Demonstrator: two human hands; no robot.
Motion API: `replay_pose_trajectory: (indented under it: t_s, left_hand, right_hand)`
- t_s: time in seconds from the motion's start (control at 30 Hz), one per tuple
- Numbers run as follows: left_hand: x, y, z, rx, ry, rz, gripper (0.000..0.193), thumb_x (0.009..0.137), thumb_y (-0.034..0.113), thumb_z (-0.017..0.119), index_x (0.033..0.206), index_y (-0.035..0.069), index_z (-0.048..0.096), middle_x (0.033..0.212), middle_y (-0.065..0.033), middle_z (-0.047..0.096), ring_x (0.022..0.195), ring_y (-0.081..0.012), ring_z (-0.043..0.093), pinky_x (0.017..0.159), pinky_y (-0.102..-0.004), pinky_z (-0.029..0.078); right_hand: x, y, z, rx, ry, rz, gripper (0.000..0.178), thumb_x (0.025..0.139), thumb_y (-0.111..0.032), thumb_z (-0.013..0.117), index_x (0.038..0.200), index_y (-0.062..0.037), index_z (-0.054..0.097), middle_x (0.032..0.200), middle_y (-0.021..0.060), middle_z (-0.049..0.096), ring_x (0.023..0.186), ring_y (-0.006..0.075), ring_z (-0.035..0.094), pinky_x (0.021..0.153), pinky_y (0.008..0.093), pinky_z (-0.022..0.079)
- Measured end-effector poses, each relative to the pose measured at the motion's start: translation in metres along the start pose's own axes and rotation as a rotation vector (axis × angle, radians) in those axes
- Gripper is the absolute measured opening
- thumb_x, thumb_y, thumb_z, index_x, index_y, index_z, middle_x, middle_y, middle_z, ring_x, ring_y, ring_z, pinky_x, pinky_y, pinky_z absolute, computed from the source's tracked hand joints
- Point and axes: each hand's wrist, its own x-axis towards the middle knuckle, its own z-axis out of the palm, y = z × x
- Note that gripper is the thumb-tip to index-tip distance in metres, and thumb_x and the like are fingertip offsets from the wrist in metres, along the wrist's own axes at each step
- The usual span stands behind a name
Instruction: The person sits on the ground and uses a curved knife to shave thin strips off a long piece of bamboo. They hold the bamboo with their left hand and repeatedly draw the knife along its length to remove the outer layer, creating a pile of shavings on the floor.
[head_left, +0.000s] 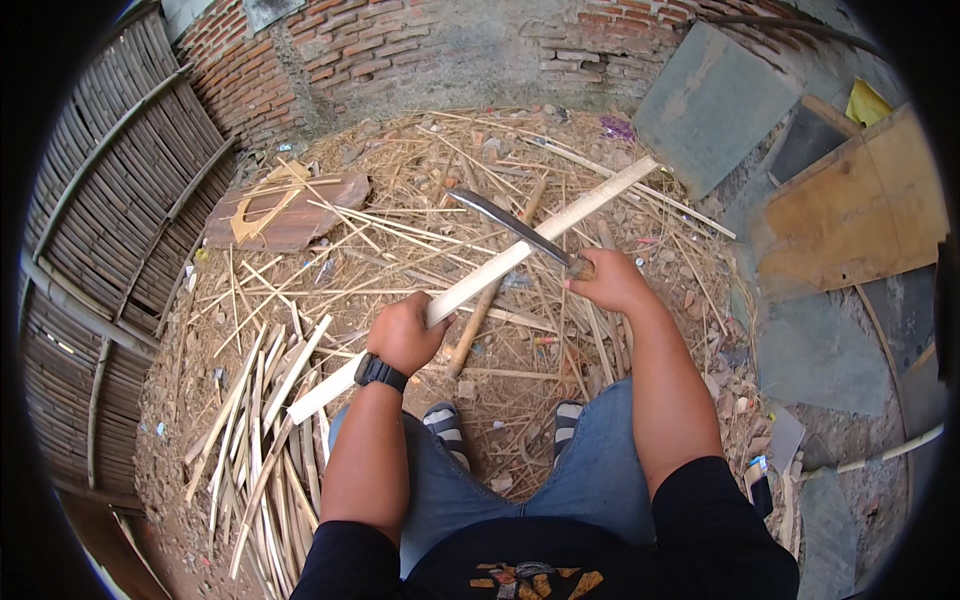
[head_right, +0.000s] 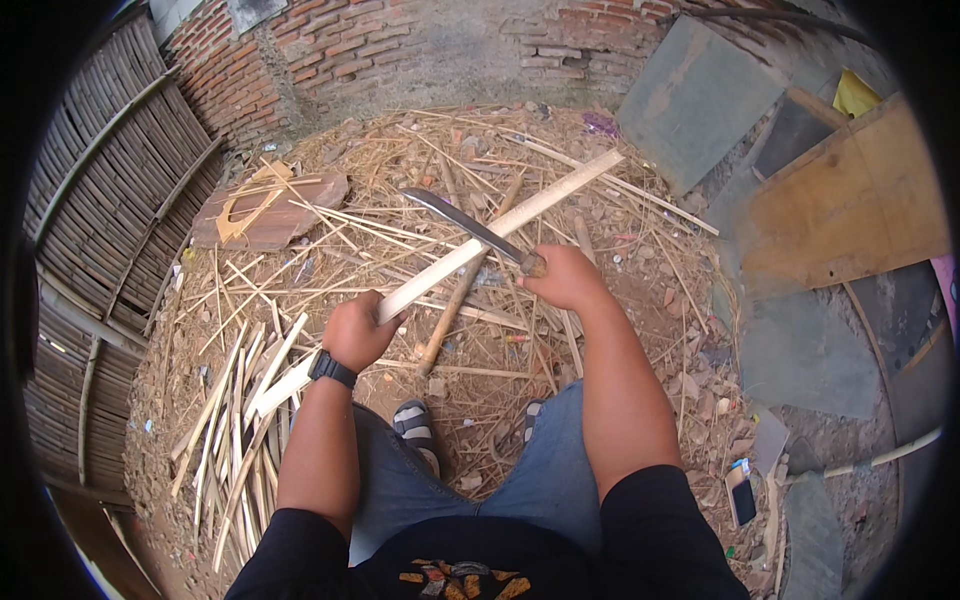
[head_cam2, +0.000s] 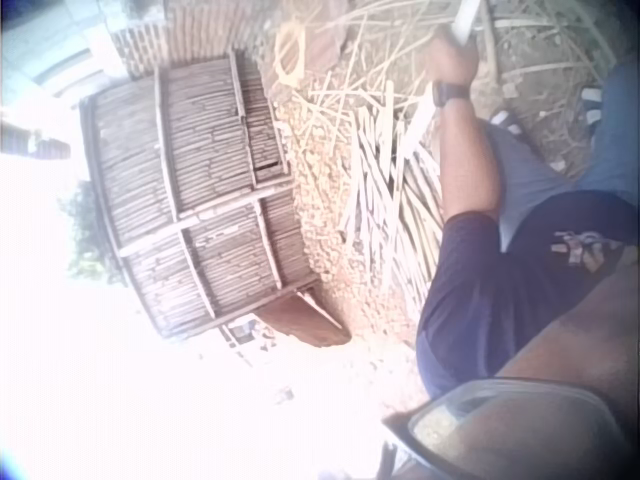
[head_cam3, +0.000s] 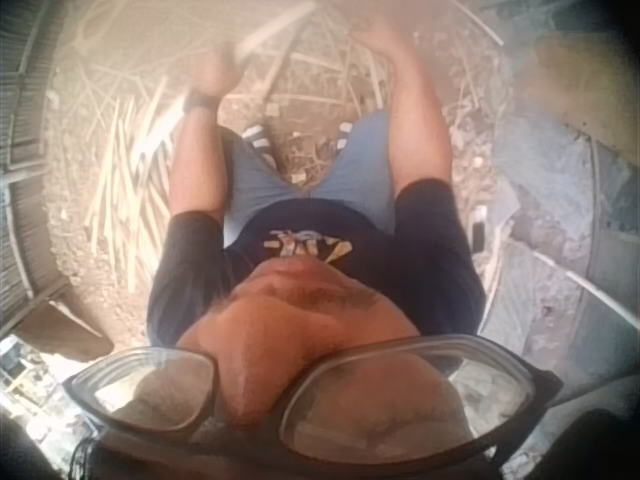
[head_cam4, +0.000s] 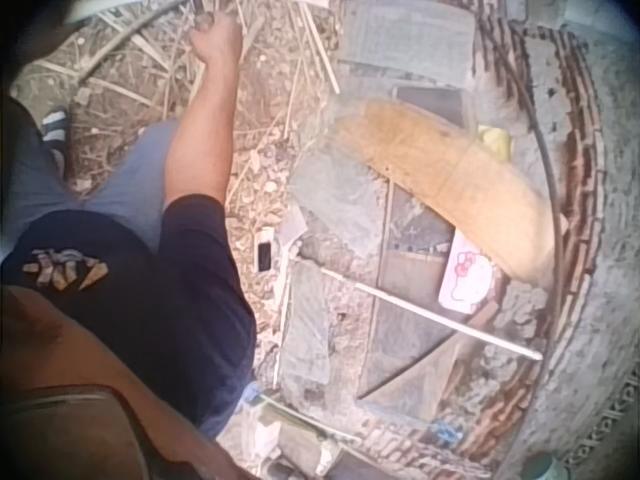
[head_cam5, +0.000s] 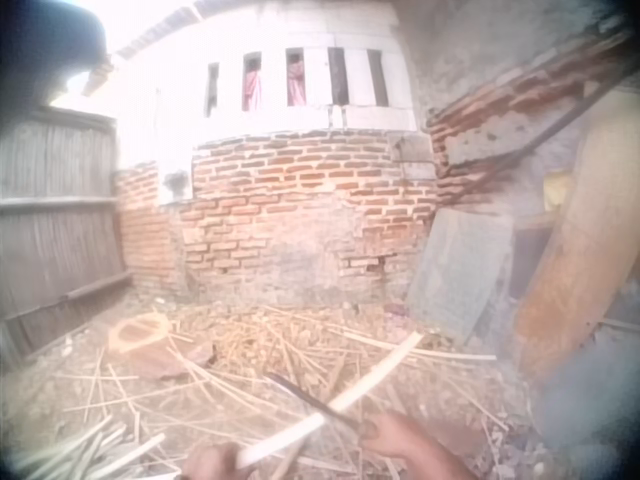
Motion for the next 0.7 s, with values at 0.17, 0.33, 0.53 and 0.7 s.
replay_pose_trajectory:
  t_s: [0.17, 0.33, 0.53, 0.7]
  left_hand:
    - [0.000, 0.001, 0.004, 0.009, 0.003, 0.007, 0.043, 0.087, 0.045, 0.081, 0.087, 0.004, 0.067, 0.077, -0.0196, 0.071, 0.076, -0.0408, 0.070, 0.070, -0.0500, 0.056]
    - [0.000, -0.001, 0.006, 0.002, -0.006, 0.009, 0.043, 0.087, 0.045, 0.081, 0.087, 0.004, 0.067, 0.078, -0.0199, 0.071, 0.076, -0.0413, 0.071, 0.070, -0.0505, 0.056]
    - [-0.001, 0.001, 0.010, 0.017, -0.021, 0.068, 0.044, 0.086, 0.046, 0.081, 0.089, 0.005, 0.067, 0.079, -0.0196, 0.071, 0.078, -0.0411, 0.071, 0.071, -0.0508, 0.056]
    - [-0.001, 0.001, 0.010, 0.029, -0.048, 0.091, 0.044, 0.086, 0.047, 0.082, 0.090, 0.005, 0.068, 0.079, -0.0190, 0.071, 0.078, -0.0405, 0.071, 0.071, -0.0509, 0.056]
  right_hand:
    - [0.001, 0.008, 0.005, 0.015, 0.032, -0.017, 0.060, 0.079, -0.038, 0.086, 0.124, 0.0003, 0.071, 0.111, 0.0259, 0.074, 0.105, 0.0398, 0.071, 0.092, 0.0449, 0.055]
    - [0.001, 0.009, 0.006, 0.027, 0.032, -0.015, 0.063, 0.079, -0.038, 0.086, 0.125, 0.0016, 0.070, 0.112, 0.0264, 0.073, 0.105, 0.0397, 0.072, 0.092, 0.0449, 0.055]
    - [0.003, 0.008, 0.008, -0.019, -0.006, -0.003, 0.069, 0.079, -0.039, 0.087, 0.130, 0.0038, 0.068, 0.120, 0.0287, 0.071, 0.113, 0.0404, 0.070, 0.098, 0.0447, 0.054]
    - [0.002, 0.000, 0.007, -0.039, -0.050, 0.044, 0.077, 0.078, -0.040, 0.088, 0.138, 0.0025, 0.063, 0.131, 0.0287, 0.068, 0.121, 0.0400, 0.067, 0.105, 0.0436, 0.052]
